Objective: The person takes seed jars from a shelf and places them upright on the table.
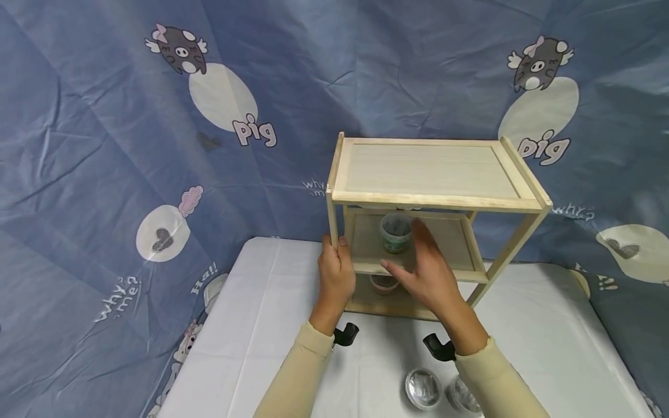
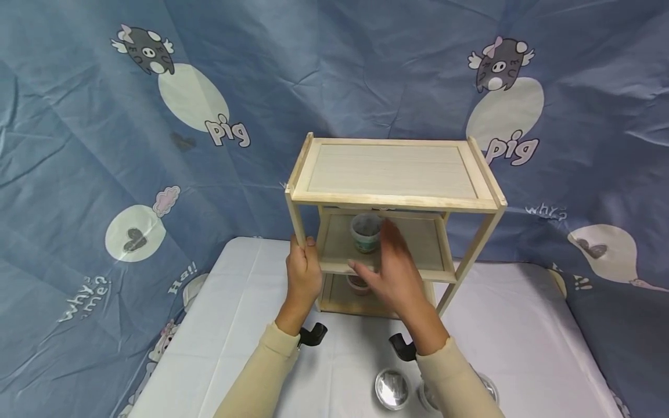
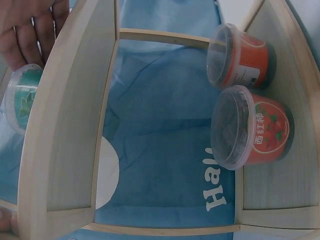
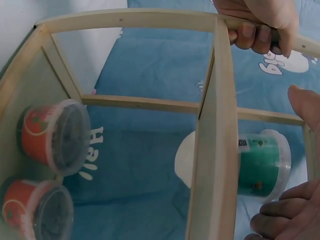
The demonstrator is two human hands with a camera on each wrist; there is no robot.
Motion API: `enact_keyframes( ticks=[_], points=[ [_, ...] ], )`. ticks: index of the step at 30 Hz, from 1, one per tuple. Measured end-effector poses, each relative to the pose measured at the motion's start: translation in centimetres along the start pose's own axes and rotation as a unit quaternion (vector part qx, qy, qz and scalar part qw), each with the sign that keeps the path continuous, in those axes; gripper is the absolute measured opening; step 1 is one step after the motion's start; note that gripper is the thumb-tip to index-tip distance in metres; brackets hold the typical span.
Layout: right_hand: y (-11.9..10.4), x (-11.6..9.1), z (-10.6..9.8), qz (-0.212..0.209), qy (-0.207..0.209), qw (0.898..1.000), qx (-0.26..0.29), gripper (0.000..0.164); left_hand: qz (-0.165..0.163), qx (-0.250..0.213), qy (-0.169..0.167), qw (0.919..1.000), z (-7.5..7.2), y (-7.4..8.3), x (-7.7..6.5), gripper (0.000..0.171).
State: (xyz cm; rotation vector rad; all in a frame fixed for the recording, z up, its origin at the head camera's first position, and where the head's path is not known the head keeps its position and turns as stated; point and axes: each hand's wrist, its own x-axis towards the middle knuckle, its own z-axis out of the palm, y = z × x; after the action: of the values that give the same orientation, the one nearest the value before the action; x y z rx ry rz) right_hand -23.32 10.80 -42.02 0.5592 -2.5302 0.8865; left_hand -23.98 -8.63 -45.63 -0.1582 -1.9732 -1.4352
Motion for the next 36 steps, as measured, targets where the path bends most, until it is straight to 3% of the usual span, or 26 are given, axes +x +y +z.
enact_keyframes(
  ticks=[14, 22, 28, 36],
  points=[
    [-0.3, 1.9, 0.4, 0.061, -0.034, 0.997, 0.022, 0.098, -0.005, 0.005, -0.002, 1.0000, 0.2, -0.2, -0.1, 0.025],
    [-0.3, 2.7, 0.9, 0.089, -0.027, 0.995, 0.036, 0.092, 0.002, -0.005, 0.004, 1.0000, 0.1, -0.3, 0.0, 0.023],
    [-0.4, 3.0, 0.8, 0.091, -0.014, 0.995, 0.045, 0.080, 0.004, -0.007, 0.000, 1.0000, 0.0, -0.2, 0.1, 0.023],
    [-0.1, 2.8, 1.2, 0.089, 0.005, 0.994, 0.057, 0.078, 0.001, -0.009, -0.010, 0.9999, 0.0, -0.2, 0.1, 0.023]
  ],
)
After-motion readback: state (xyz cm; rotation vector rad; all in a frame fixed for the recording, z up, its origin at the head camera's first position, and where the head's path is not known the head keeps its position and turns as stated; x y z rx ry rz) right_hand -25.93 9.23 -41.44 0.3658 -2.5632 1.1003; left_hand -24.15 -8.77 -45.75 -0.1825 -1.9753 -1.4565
